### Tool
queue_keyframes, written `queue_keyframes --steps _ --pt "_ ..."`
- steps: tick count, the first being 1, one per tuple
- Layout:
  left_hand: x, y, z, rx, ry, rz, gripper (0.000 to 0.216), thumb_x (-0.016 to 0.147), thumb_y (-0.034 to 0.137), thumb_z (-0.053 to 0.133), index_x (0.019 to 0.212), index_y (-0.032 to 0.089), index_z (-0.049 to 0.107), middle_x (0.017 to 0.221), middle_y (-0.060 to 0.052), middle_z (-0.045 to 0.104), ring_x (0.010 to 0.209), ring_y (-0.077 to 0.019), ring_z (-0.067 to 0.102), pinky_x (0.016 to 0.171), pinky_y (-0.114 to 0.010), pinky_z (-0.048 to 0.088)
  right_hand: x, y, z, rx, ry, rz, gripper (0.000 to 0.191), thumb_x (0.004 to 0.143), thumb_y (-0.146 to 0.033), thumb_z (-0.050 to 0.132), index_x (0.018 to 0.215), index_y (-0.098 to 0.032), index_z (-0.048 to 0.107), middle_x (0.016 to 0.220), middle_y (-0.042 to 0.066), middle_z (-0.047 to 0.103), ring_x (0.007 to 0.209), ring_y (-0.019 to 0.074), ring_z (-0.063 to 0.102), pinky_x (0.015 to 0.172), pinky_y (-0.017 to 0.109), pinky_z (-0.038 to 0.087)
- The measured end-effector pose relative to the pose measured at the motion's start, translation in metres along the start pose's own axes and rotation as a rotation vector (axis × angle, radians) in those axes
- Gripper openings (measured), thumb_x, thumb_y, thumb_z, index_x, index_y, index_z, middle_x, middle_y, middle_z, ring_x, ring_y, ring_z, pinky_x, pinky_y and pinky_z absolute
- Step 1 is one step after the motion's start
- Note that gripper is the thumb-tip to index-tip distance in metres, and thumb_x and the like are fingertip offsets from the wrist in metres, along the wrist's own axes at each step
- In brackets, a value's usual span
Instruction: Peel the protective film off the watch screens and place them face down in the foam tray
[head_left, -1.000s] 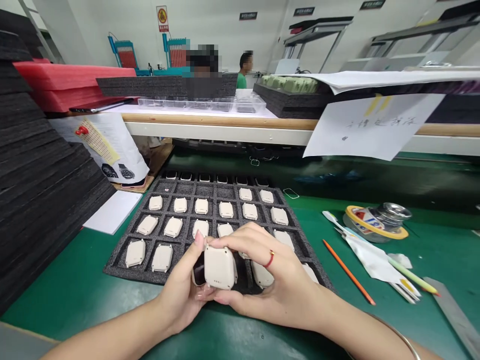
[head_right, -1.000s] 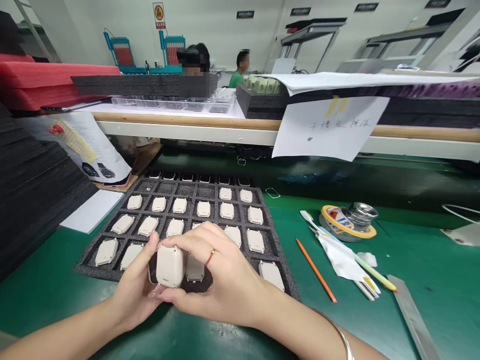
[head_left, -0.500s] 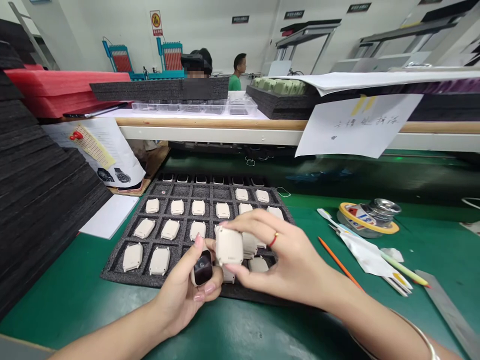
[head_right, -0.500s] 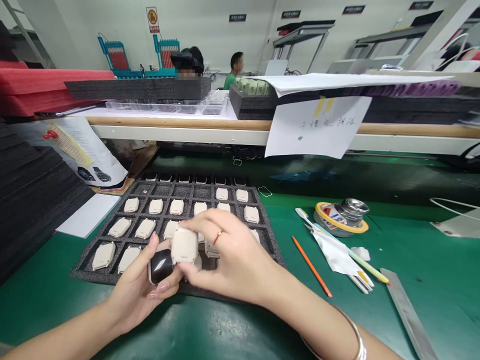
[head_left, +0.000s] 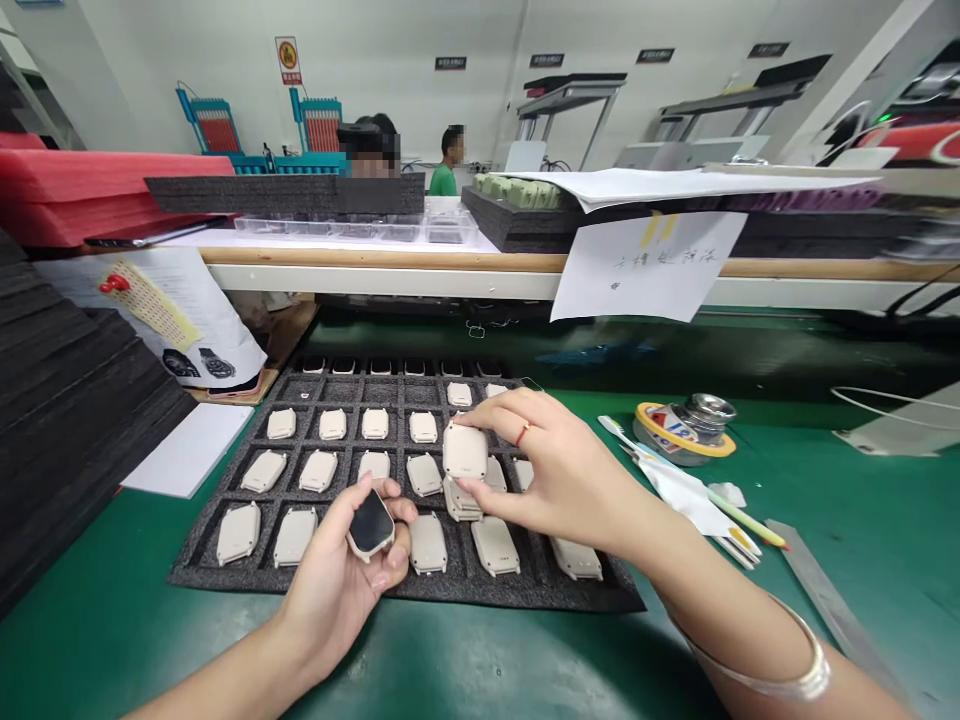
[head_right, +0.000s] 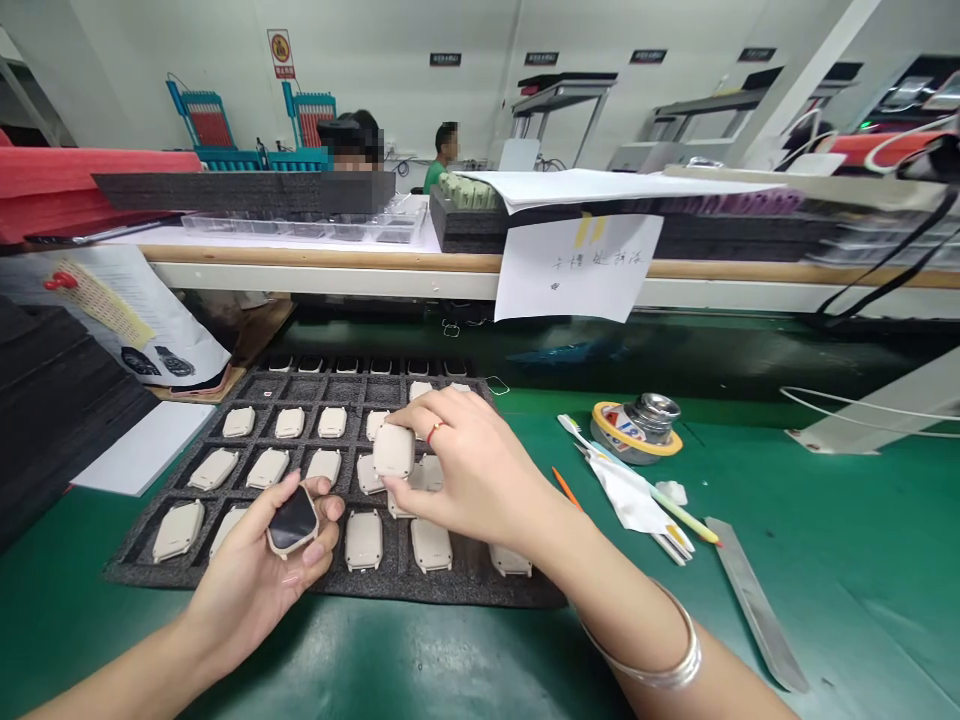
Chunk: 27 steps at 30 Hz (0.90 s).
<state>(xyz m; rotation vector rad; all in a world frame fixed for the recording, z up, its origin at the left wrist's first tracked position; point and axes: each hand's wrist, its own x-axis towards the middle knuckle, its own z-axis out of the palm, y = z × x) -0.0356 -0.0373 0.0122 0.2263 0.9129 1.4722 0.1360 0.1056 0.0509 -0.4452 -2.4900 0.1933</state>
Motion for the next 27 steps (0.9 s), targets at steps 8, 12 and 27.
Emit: queue_keyframes --steps 8,12,27 --pt "-0.003 0.001 0.000 0.157 -0.151 -0.027 0.041 0.093 0.049 0.057 0.070 0.015 0.054 0.064 0.001 0.048 0.045 -0.0049 0.026 0.044 -0.018 0.022 0.002 0.018 0.005 0.143 -0.413 0.221 0.036 0.076 -0.029 0.075 0.109 -0.016 0.069 0.110 0.009 0.073 0.099 0.0279 0.069 0.088 0.040 0.055" --pt "-0.001 -0.002 0.000 0.262 -0.137 -0.018 0.042 0.094 0.050 0.056 0.072 0.014 0.057 0.067 0.000 0.051 0.044 -0.0032 0.023 0.045 -0.019 0.016 0.001 0.014 0.010 0.171 -0.470 0.204 0.058 0.073 -0.025 0.080 0.128 -0.016 0.061 0.124 0.009 0.069 0.111 0.0281 0.067 0.094 0.038 0.054" --pt "-0.002 -0.005 0.001 0.093 -0.255 -0.042 0.044 0.087 0.055 0.067 0.103 0.014 0.071 0.083 -0.009 0.065 0.053 -0.0079 0.041 0.052 -0.020 0.034 -0.007 -0.025 -0.001 0.310 -0.301 0.005 0.087 0.066 -0.042 0.090 0.138 -0.023 0.045 0.150 0.014 0.043 0.139 0.0280 0.043 0.112 0.043 0.043"
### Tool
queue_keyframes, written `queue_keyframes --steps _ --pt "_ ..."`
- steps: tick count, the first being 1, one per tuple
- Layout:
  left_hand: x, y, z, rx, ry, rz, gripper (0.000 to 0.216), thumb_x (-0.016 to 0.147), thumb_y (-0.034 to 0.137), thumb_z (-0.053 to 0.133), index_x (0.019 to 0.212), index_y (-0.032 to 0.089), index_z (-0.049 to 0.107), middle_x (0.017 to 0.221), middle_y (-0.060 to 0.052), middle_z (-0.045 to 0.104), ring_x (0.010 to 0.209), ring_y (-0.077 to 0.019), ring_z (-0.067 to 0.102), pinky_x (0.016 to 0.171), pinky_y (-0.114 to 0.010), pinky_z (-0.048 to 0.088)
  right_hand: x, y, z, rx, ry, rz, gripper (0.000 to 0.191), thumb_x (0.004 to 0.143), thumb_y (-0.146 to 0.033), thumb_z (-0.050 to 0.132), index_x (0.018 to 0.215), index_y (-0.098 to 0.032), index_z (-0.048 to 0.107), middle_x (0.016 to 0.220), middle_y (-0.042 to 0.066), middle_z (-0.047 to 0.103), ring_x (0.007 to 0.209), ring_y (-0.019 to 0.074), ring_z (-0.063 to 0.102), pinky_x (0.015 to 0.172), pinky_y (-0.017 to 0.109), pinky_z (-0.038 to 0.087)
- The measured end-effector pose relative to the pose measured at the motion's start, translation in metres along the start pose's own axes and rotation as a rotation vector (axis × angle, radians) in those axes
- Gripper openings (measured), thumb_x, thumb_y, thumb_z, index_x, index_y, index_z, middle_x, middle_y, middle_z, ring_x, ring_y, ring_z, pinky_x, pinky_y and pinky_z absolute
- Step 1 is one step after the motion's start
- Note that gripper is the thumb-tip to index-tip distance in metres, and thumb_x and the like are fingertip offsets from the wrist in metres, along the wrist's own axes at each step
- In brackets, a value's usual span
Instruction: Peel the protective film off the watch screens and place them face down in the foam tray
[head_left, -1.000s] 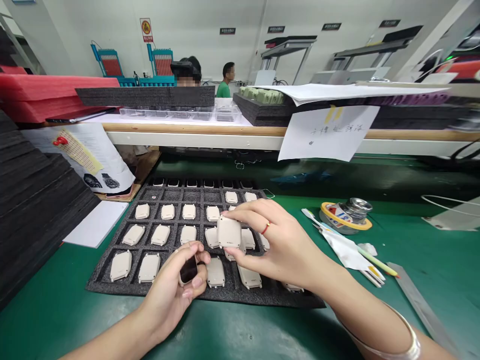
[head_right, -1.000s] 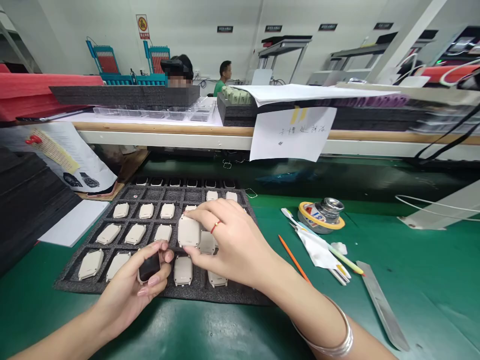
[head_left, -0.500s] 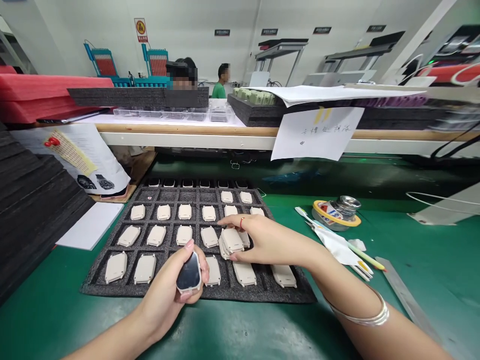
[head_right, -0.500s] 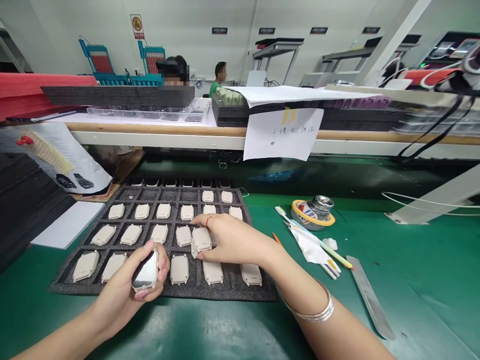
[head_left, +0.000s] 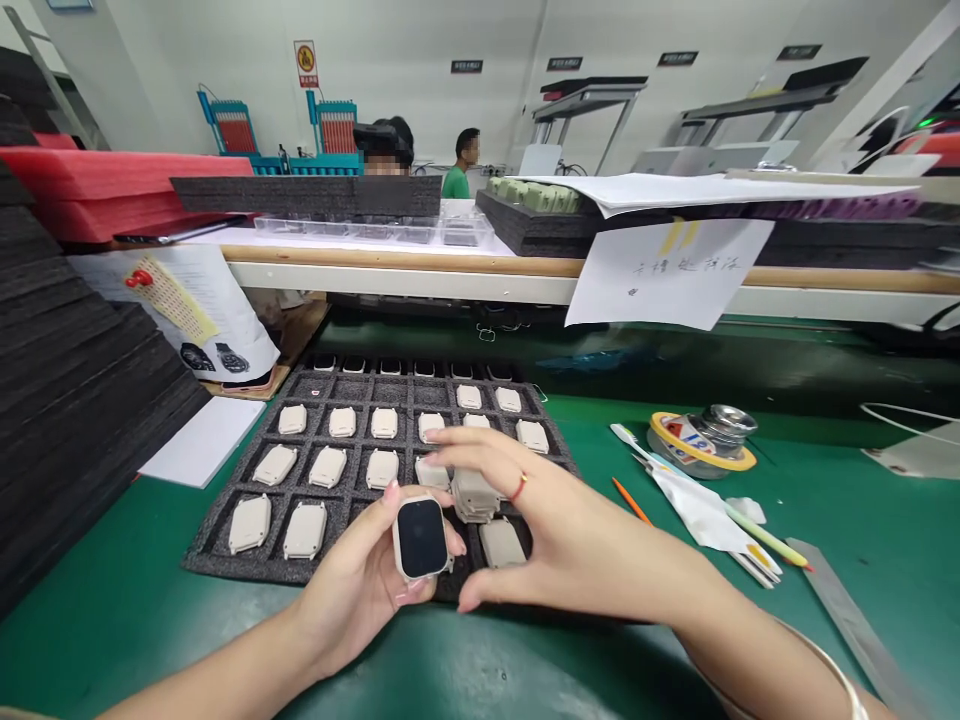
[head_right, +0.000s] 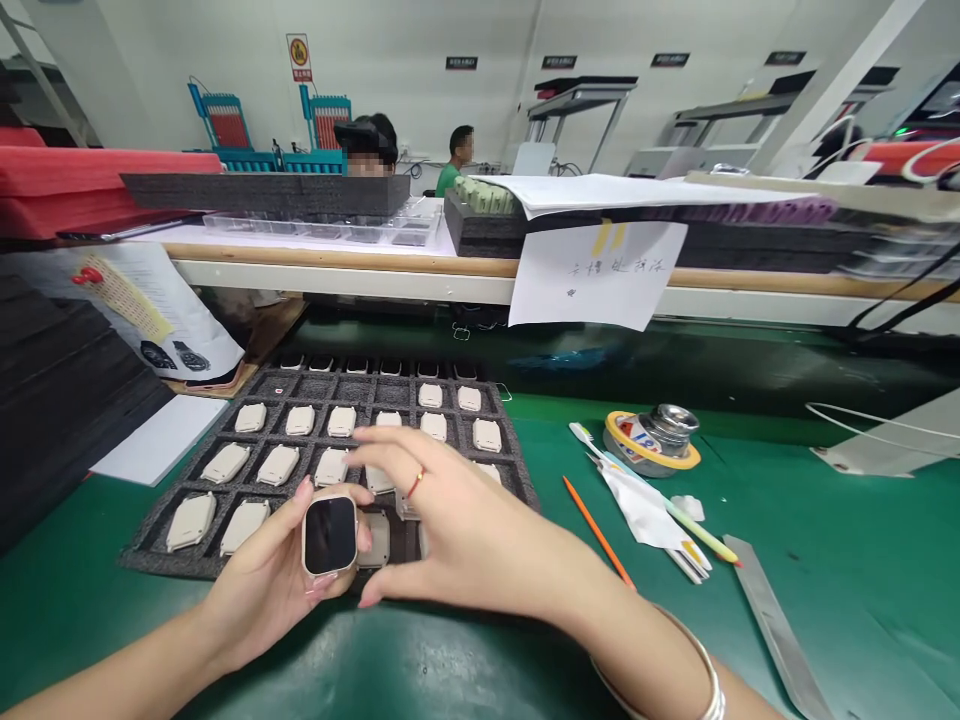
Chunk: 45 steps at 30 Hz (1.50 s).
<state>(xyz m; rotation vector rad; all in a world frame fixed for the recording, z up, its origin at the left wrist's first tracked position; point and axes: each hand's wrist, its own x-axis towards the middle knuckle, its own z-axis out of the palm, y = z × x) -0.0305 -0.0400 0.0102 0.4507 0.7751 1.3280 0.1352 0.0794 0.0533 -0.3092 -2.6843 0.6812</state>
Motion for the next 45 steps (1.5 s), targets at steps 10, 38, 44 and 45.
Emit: queue_keyframes --steps 10,38,44,45 --pt "0.002 -0.002 -0.004 -0.107 -0.029 -0.005 0.047 0.078 0.057 0.077 0.081 0.011 0.072 0.072 -0.005 0.061 0.051 -0.0053 0.046 0.045 -0.013 0.031 0.009 -0.015 0.027 0.287 0.281 -0.223 0.009 0.087 -0.017 0.072 0.088 -0.019 0.064 0.115 0.007 0.070 0.106 0.0181 0.065 0.092 0.031 0.053" --pt "0.000 0.002 -0.003 -0.261 -0.132 -0.064 0.041 0.083 0.053 0.074 0.090 0.013 0.071 0.068 -0.001 0.054 0.050 -0.0052 0.044 0.046 -0.014 0.034 0.000 -0.018 0.018 0.106 0.372 -0.410 0.021 0.095 -0.010 0.060 0.113 -0.019 0.068 0.105 0.004 0.076 0.100 0.0145 0.071 0.094 0.028 0.058" --pt "-0.002 0.002 -0.003 -0.228 -0.094 -0.071 0.049 0.079 0.057 0.077 0.094 0.012 0.070 0.076 -0.002 0.057 0.051 -0.0043 0.046 0.044 -0.013 0.033 -0.002 -0.023 0.021 0.077 0.309 -0.408 0.020 0.097 -0.012 0.058 0.114 -0.017 0.067 0.108 0.003 0.075 0.101 0.0134 0.069 0.099 0.025 0.053" --pt "-0.001 0.002 -0.003 -0.221 -0.085 -0.063 0.050 0.077 0.058 0.078 0.094 0.011 0.069 0.076 -0.002 0.057 0.050 -0.0041 0.045 0.044 -0.013 0.032 -0.001 -0.024 0.022 0.048 0.317 -0.410 0.018 0.097 -0.013 0.059 0.112 -0.017 0.068 0.107 0.003 0.075 0.101 0.0136 0.068 0.099 0.025 0.052"
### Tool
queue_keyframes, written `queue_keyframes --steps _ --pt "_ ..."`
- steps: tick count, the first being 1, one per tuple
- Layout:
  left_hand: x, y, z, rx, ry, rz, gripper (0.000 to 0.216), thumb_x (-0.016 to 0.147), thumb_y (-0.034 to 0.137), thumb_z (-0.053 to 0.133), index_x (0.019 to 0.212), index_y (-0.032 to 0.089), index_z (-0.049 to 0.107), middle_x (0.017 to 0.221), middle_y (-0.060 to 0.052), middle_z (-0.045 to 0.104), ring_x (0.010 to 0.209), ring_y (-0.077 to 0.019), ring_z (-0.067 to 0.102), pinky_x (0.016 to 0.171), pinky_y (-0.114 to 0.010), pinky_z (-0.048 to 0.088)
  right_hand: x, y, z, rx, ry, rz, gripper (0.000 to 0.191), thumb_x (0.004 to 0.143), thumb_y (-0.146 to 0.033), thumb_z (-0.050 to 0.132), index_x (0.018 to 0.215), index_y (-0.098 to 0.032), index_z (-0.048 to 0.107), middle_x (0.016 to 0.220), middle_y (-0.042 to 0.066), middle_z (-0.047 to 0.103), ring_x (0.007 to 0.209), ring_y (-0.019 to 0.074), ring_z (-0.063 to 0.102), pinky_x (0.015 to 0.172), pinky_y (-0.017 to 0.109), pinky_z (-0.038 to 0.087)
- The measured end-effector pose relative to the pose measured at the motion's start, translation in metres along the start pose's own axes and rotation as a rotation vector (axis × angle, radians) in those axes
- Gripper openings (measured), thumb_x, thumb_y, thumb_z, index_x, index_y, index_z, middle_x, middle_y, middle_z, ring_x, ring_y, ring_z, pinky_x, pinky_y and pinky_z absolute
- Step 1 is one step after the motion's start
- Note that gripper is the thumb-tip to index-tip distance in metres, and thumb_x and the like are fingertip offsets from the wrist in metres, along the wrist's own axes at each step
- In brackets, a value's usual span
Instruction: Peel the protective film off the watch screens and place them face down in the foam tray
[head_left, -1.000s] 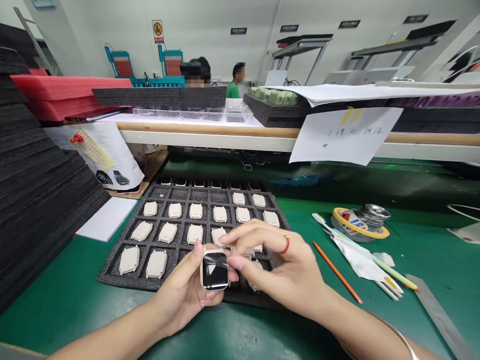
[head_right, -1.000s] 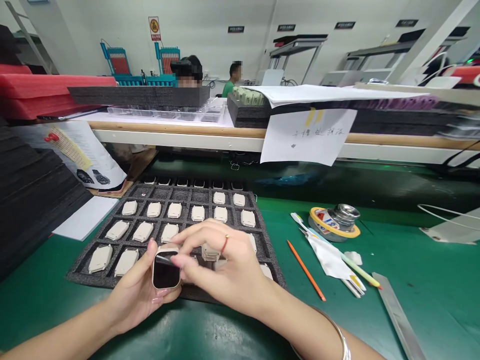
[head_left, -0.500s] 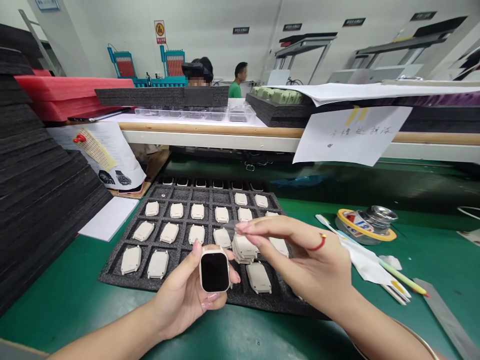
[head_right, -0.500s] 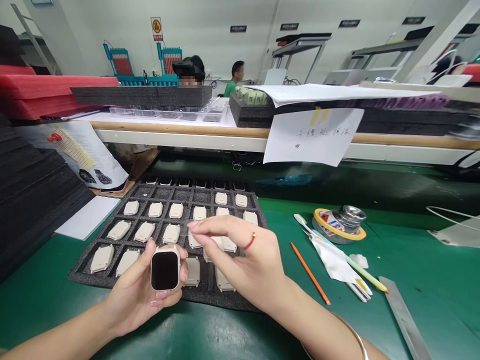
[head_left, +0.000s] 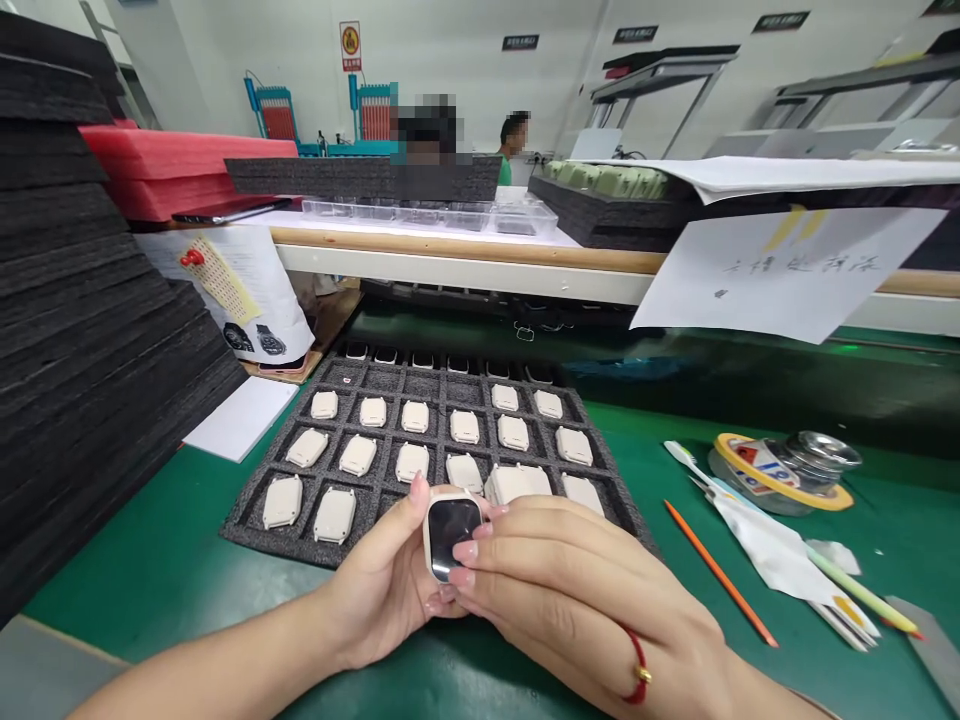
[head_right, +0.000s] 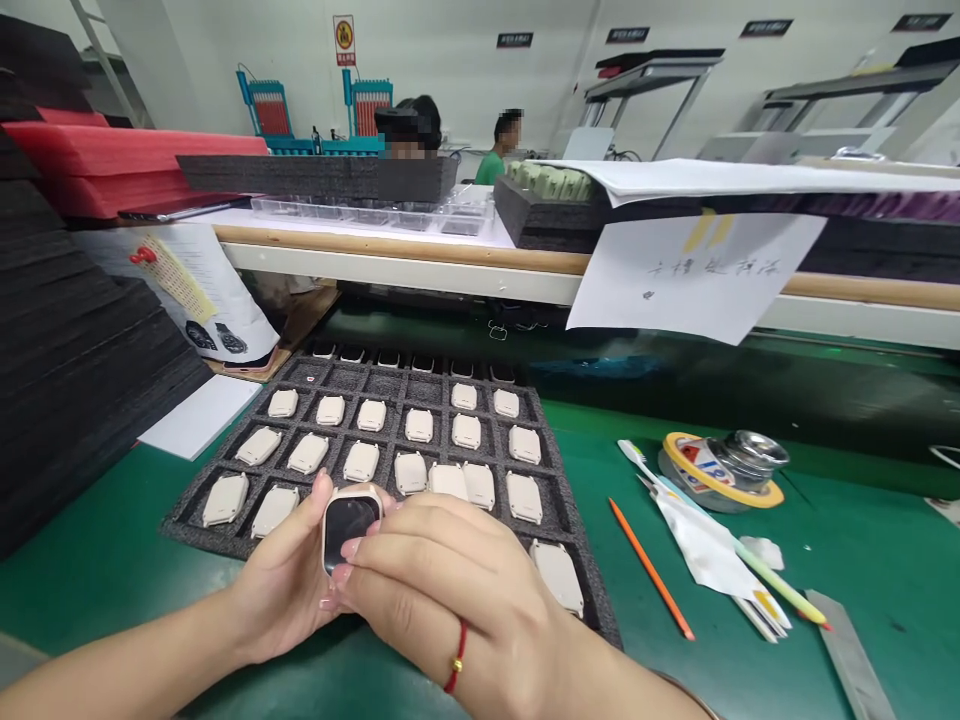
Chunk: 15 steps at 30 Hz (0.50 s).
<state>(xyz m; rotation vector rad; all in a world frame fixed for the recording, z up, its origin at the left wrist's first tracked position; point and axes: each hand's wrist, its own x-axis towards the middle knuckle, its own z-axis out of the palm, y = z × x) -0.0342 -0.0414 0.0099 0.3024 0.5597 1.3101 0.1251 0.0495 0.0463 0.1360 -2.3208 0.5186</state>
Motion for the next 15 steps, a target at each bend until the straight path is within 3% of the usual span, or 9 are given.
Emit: queue_keyframes --steps 2,6,9,15 --pt "0.000 -0.001 0.000 0.039 0.005 0.047 0.051 0.077 0.060 0.077 0.089 0.012 0.066 0.067 0.001 0.053 0.047 -0.0039 0.040 0.042 -0.013 0.029 0.000 0.000 0.004 -0.073 0.017 -0.008 0.018 0.094 -0.016 0.064 0.112 -0.016 0.066 0.105 0.004 0.074 0.098 0.0161 0.066 0.094 0.030 0.053" --pt "0.001 -0.006 0.000 0.266 -0.010 0.172 0.047 0.083 0.060 0.071 0.081 0.015 0.059 0.053 0.006 0.042 0.042 -0.0050 0.031 0.040 -0.015 0.024 -0.001 0.001 0.012 -0.122 -0.057 0.171 0.064 0.085 -0.037 0.077 0.138 -0.013 0.049 0.093 0.007 0.065 0.080 0.0196 0.058 0.069 0.034 0.053" --pt "0.002 -0.007 0.000 0.311 0.052 0.180 0.050 0.079 0.062 0.074 0.085 0.015 0.060 0.064 0.003 0.049 0.048 -0.0052 0.033 0.041 -0.015 0.024 -0.002 0.004 0.017 0.070 -0.061 0.303 0.059 0.081 -0.026 0.079 0.132 -0.021 0.049 0.086 0.000 0.058 0.076 0.0163 0.055 0.068 0.029 0.051" --pt "0.003 -0.001 0.002 0.197 0.118 0.063 0.057 0.080 0.068 0.068 0.084 0.011 0.064 0.071 -0.002 0.054 0.045 -0.0039 0.035 0.040 -0.016 0.022 -0.001 0.010 0.019 0.162 -0.003 0.319 0.058 0.078 -0.020 0.082 0.127 -0.022 0.053 0.102 0.004 0.066 0.087 0.0165 0.059 0.082 0.030 0.049"
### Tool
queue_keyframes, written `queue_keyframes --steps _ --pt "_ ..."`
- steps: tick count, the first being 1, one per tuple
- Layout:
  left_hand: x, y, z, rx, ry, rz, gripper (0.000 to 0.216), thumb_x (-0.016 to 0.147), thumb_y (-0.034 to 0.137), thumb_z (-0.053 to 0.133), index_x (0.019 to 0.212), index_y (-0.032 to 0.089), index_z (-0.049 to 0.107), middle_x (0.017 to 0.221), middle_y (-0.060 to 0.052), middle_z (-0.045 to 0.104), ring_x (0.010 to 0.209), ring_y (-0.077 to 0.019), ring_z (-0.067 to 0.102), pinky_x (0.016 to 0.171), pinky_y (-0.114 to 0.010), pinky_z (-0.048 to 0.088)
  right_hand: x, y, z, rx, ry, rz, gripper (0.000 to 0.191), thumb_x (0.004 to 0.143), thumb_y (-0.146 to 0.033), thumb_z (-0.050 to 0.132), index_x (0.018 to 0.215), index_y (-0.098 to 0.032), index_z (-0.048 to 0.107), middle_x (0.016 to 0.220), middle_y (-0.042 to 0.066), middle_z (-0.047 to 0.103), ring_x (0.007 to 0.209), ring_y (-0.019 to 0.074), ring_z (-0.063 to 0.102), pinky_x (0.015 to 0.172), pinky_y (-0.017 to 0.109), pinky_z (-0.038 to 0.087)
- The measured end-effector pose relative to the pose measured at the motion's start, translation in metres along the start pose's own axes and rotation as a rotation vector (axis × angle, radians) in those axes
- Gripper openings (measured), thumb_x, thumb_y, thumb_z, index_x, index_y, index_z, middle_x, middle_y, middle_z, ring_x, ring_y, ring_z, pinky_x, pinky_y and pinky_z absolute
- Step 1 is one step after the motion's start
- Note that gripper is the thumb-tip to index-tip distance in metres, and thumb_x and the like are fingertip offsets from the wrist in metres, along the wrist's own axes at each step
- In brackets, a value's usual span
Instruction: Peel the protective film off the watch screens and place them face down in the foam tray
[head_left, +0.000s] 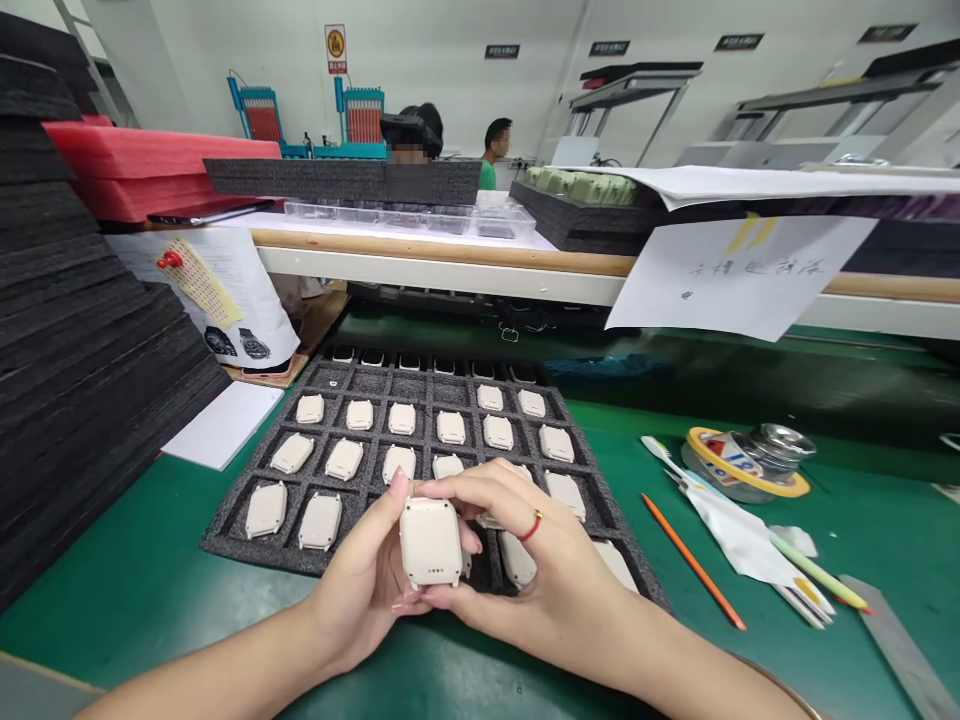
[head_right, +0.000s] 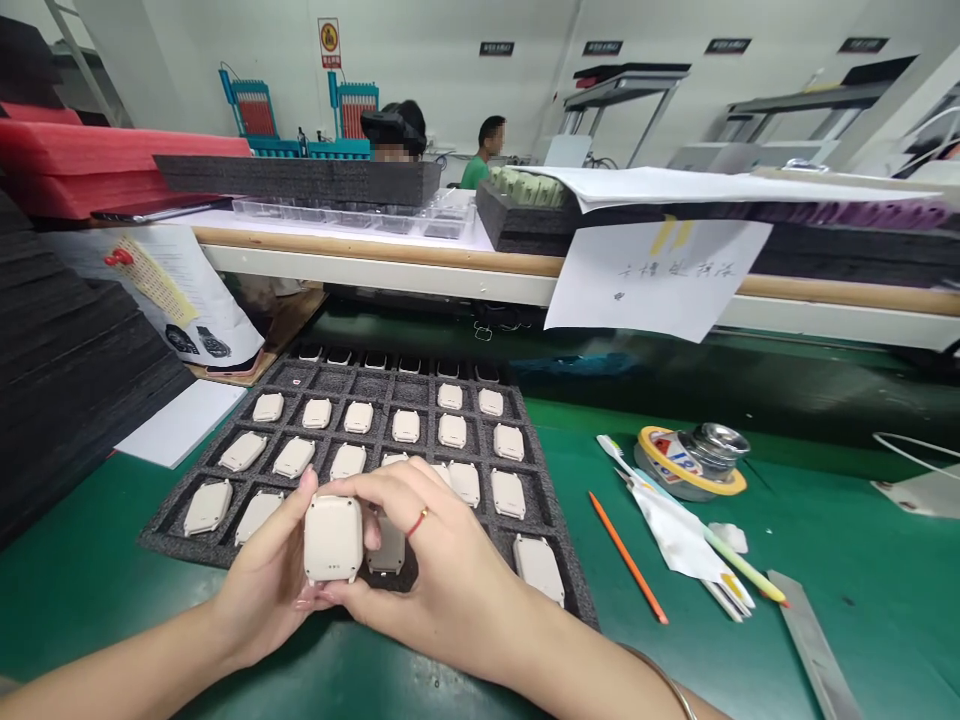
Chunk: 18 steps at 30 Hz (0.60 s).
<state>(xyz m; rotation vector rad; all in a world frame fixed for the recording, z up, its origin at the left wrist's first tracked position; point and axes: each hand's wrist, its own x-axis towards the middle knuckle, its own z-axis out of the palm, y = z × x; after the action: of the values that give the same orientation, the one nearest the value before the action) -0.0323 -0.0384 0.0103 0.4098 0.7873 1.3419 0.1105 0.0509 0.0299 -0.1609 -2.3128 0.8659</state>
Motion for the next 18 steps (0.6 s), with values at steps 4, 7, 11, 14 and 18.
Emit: queue_keyframes --steps 4,7,11,14,18 --pt "0.000 0.001 0.001 0.015 0.024 -0.001 0.055 0.080 0.065 0.069 0.079 0.011 0.062 0.072 -0.002 0.056 0.043 -0.0021 0.034 0.040 -0.016 0.021 0.003 0.002 -0.006 -0.053 -0.066 -0.057 0.058 0.081 -0.022 0.078 0.133 -0.021 0.052 0.111 0.006 0.067 0.096 0.0181 0.061 0.089 0.033 0.049" --pt "0.001 -0.003 0.000 0.109 0.063 0.032 0.054 0.083 0.068 0.063 0.083 0.015 0.058 0.071 -0.001 0.057 0.044 -0.0037 0.033 0.041 -0.016 0.023 0.007 0.011 -0.022 -0.175 -0.085 -0.026 0.051 0.081 -0.028 0.077 0.128 -0.021 0.058 0.111 0.006 0.069 0.099 0.0202 0.063 0.090 0.036 0.050" --pt "0.004 -0.013 -0.005 0.560 0.051 0.090 0.048 0.086 0.064 0.060 0.081 0.018 0.055 0.067 0.001 0.053 0.047 -0.0080 0.038 0.044 -0.020 0.027 0.007 0.032 -0.052 -0.299 -0.027 0.173 0.038 0.081 -0.027 0.074 0.117 -0.019 0.063 0.113 0.007 0.070 0.102 0.0223 0.065 0.090 0.036 0.051" --pt "0.004 -0.020 -0.007 0.973 -0.069 0.149 0.037 0.093 0.051 0.057 0.079 0.017 0.061 0.065 0.000 0.051 0.055 -0.0118 0.044 0.052 -0.023 0.032 0.002 0.043 -0.066 -0.297 -0.151 0.318 0.035 0.080 -0.028 0.072 0.113 -0.018 0.065 0.114 0.008 0.070 0.104 0.0237 0.066 0.093 0.038 0.051" --pt "0.002 -0.026 -0.007 1.404 -0.268 0.370 0.023 0.096 0.031 0.055 0.079 0.018 0.065 0.068 -0.003 0.059 0.061 -0.0154 0.053 0.059 -0.026 0.035 0.006 0.041 -0.067 -0.306 -0.357 0.401 0.061 0.079 -0.029 0.075 0.134 -0.017 0.054 0.134 0.012 0.061 0.122 0.0279 0.060 0.103 0.042 0.047"
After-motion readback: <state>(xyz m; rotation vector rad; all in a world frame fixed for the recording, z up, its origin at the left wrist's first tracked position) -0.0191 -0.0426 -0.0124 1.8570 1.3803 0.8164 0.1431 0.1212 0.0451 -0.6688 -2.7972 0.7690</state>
